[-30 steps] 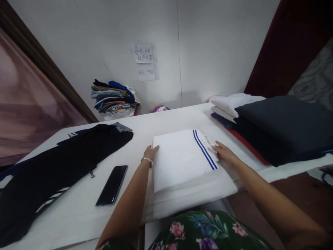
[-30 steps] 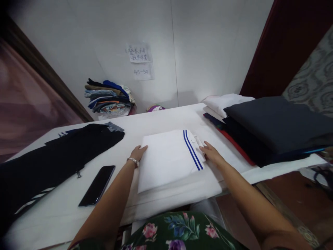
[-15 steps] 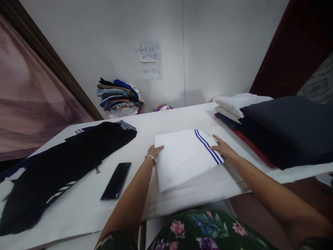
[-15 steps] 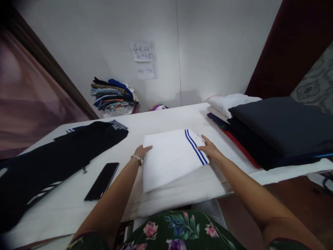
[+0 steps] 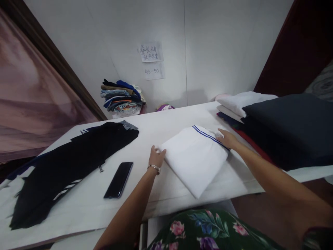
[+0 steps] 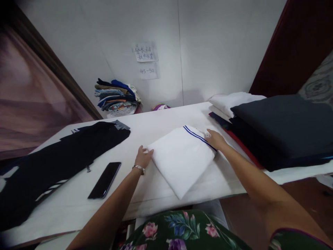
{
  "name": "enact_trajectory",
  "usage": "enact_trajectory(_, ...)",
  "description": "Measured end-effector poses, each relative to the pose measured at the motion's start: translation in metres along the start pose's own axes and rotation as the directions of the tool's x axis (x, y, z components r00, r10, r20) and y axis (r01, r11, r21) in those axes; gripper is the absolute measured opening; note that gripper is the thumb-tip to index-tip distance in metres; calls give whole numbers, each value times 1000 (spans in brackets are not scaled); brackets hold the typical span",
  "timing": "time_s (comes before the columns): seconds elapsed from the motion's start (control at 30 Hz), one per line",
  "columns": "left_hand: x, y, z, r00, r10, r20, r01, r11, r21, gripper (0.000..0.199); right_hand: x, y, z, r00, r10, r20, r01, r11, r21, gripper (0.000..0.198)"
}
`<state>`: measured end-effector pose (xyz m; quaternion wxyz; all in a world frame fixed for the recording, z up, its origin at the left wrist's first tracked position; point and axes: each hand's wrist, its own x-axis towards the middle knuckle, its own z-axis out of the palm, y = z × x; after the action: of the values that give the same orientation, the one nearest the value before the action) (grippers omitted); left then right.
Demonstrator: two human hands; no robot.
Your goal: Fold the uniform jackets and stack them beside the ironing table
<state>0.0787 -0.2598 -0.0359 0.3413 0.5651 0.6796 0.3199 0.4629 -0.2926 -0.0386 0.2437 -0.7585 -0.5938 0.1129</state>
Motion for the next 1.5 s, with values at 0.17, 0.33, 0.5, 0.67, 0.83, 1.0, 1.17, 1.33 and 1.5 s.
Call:
enact_trajectory(0.17, 4, 26, 20, 867, 481, 132, -482, 740, 469, 59, -38, -47, 15, 933, -360, -33, 345, 915, -210, 56)
enact_trajectory(0.33, 7, 17, 52, 867, 318, 383, -493, 658, 569, 69, -63, -50, 48, 918, -372, 135, 395, 862, -318, 55)
enact_trajectory(0.5, 10, 5, 52, 876, 285, 389, -473, 670, 573, 71, -64, -45, 52, 920, -366, 141, 392, 860, -328, 54)
enact_trajectory(0.67, 9, 9, 50, 881, 276, 385, -463, 672, 578, 70, -73, -72, 49, 896, -421, 141, 444, 854, -271, 61)
enact_trajectory(0.83, 9, 10, 51, 887, 262, 381, -451, 672, 588, 70, -85, -85, 61, 846, -459, 272, 503, 856, -121, 61)
enact_trajectory(1.0, 10, 10, 50, 885, 255, 389, -449, 688, 571, 68, -99, -72, 43, 877, -476, 73, 472, 879, 62, 51)
enact_trajectory(1.17, 19, 16, 45, 890, 238, 389, -427, 735, 527, 63, -140, -38, 27, 960, 44, -278, 149, 759, 634, 51)
enact_trajectory(1.33, 41, 34, 44, 921, 226, 318, -369, 770, 521, 60, -173, -26, 22, 865, 426, 266, -259, -75, 963, 41)
enact_trajectory(1.5, 64, 46, 48, 925, 117, 363, -298, 816, 496, 61, -171, -44, 19, 873, 183, 453, -402, -259, 878, 16)
